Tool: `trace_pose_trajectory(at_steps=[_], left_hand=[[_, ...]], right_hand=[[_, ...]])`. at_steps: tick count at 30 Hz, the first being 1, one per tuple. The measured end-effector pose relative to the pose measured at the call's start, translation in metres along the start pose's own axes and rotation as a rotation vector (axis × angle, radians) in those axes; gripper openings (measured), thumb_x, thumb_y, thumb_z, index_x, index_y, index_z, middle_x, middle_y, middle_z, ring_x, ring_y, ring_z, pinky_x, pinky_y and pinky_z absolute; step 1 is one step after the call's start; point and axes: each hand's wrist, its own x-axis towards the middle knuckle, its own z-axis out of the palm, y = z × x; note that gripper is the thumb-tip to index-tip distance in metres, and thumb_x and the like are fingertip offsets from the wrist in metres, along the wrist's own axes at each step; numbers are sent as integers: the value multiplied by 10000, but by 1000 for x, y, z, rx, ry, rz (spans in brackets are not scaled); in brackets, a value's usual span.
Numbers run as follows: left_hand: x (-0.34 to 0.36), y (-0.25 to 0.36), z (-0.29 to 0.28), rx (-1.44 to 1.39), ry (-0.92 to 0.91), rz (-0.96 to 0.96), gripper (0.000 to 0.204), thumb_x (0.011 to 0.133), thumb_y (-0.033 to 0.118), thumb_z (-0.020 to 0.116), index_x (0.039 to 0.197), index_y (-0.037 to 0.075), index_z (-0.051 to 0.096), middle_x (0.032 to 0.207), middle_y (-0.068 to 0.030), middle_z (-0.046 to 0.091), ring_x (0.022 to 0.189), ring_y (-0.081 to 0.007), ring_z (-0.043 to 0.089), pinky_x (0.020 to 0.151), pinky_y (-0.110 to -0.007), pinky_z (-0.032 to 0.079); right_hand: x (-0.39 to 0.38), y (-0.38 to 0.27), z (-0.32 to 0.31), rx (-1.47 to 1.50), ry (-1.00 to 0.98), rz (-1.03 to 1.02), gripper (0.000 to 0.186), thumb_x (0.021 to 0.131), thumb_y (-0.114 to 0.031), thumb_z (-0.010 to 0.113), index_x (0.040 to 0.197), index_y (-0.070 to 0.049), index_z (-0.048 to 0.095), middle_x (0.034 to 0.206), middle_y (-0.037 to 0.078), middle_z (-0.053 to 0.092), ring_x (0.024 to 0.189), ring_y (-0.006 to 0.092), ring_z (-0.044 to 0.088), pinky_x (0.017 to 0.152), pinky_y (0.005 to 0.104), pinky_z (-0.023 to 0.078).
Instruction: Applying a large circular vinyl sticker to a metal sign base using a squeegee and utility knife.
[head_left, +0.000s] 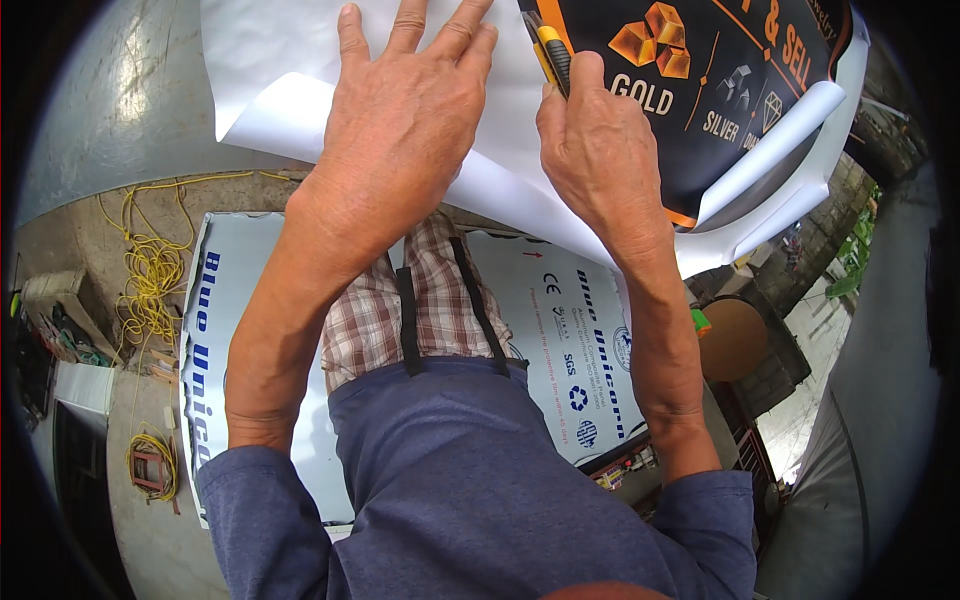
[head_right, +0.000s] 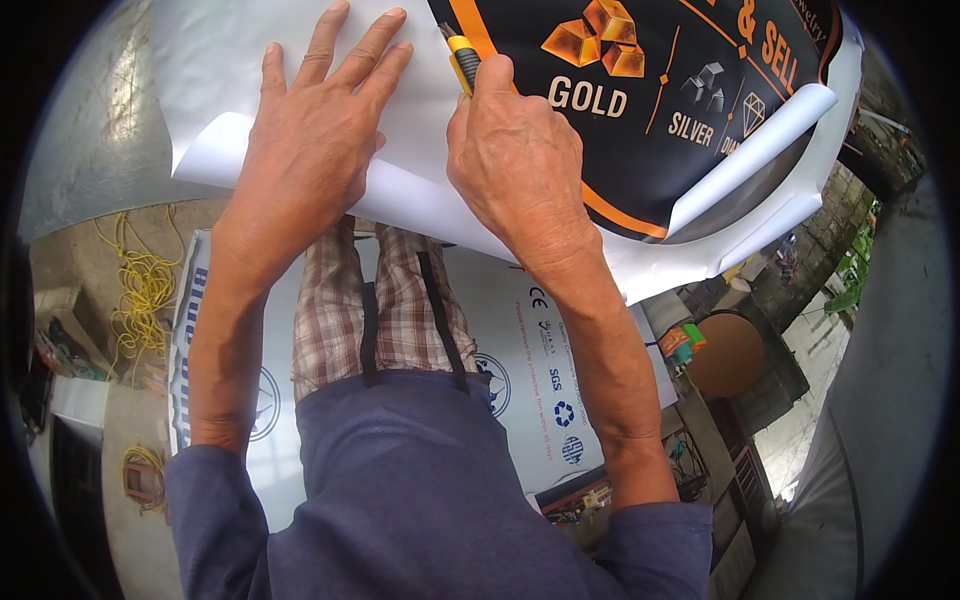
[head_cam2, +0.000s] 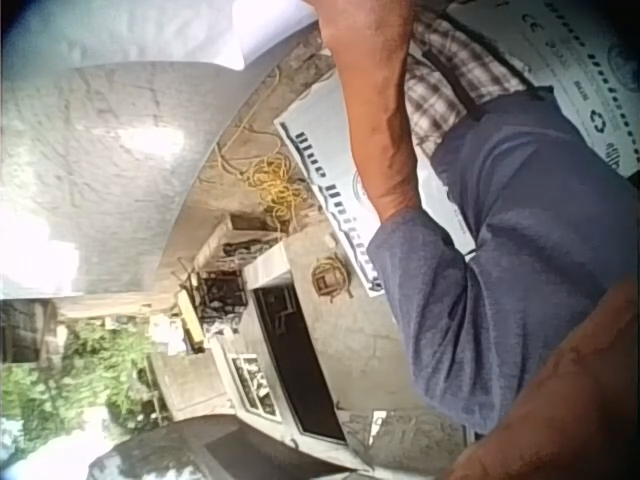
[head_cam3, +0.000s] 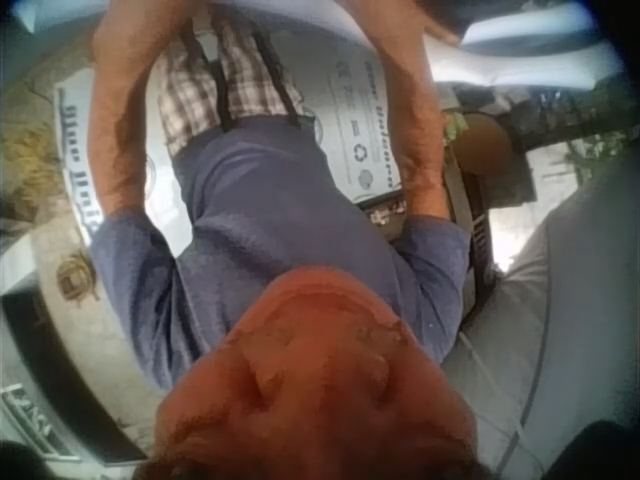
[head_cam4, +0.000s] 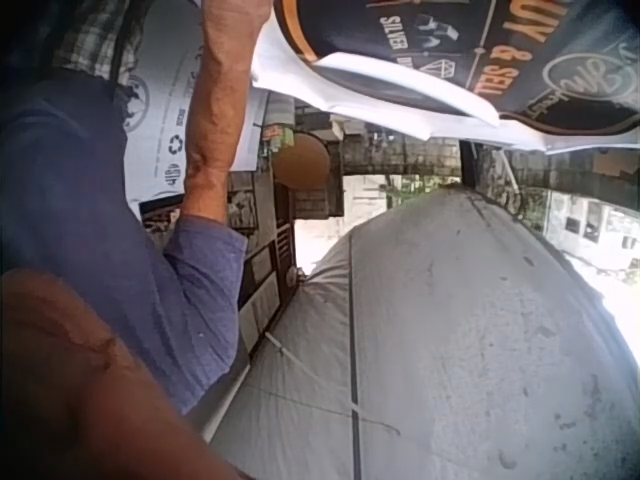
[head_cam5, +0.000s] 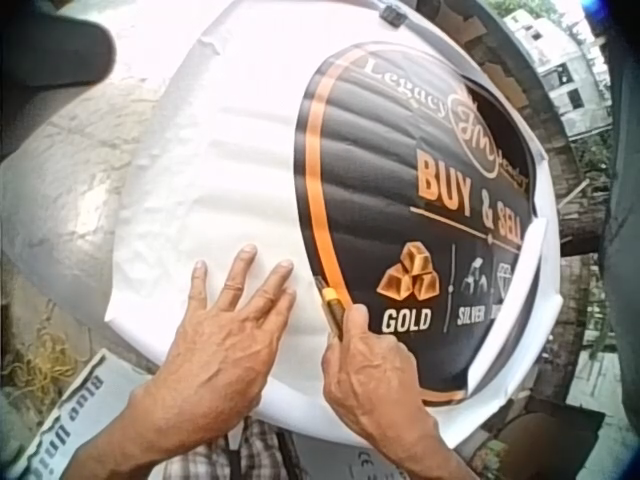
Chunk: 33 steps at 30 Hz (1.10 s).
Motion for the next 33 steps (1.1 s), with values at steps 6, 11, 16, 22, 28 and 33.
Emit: trace_pose_trajectory(at_steps=[6, 11, 16, 22, 28, 33], left_hand=[[0, -6, 15, 161, 255, 100, 627, 840, -26, 555, 1451, -119, 452, 1627, -277, 306, 1520, -535, 192, 1140, -783, 194], [2, -9, 15, 107, 177, 63, 628, 835, -31, 551, 1449, -120, 453, 1624, -276, 312, 1515, -539, 201, 1133, -785, 213], [1, -10, 18, 128, 208, 77, 627, 833, -33, 546, 1447, -122, 455, 1624, -273, 317, 1513, -540, 206, 1132, -784, 219], [2, -10, 17, 114, 169, 60, 636, 831, -32, 546, 1452, -126, 445, 1625, -275, 310, 1517, -539, 197, 1138, -778, 218], [0, 5, -9, 49, 18, 1, 640, 832, -26, 551, 1455, -125, 442, 1627, -274, 307, 1521, -537, 187, 1142, -776, 214], [0, 6, -7, 77, 29, -5, 642, 833, -25, 555, 1457, -122, 442, 1629, -273, 307, 1521, -536, 188, 1146, -772, 212]], right_hand=[[0, 1, 0, -8, 10, -5, 189, 983, -156, 561, 976, 5, 461, 633, 235, 660, 619, 429, 707, 590, 509, 584], [-1, 0, -1, 3, -9, -4, 187, 981, -149, 563, 981, 9, 461, 635, 233, 663, 618, 431, 705, 590, 510, 583], [-3, 3, 0, -8, -1, -12, 186, 979, -144, 566, 975, 6, 456, 630, 232, 660, 608, 426, 703, 579, 504, 582], [-4, 2, 1, -5, 9, -13, 184, 974, -137, 567, 969, 6, 451, 630, 234, 659, 607, 424, 704, 573, 500, 581], [-6, 5, 3, -14, 19, -23, 184, 971, -132, 573, 967, 6, 452, 632, 227, 660, 597, 420, 702, 563, 494, 580], [-8, 5, 2, -4, 9, -16, 182, 974, -135, 574, 971, 3, 455, 633, 224, 660, 596, 415, 702, 562, 494, 580]])
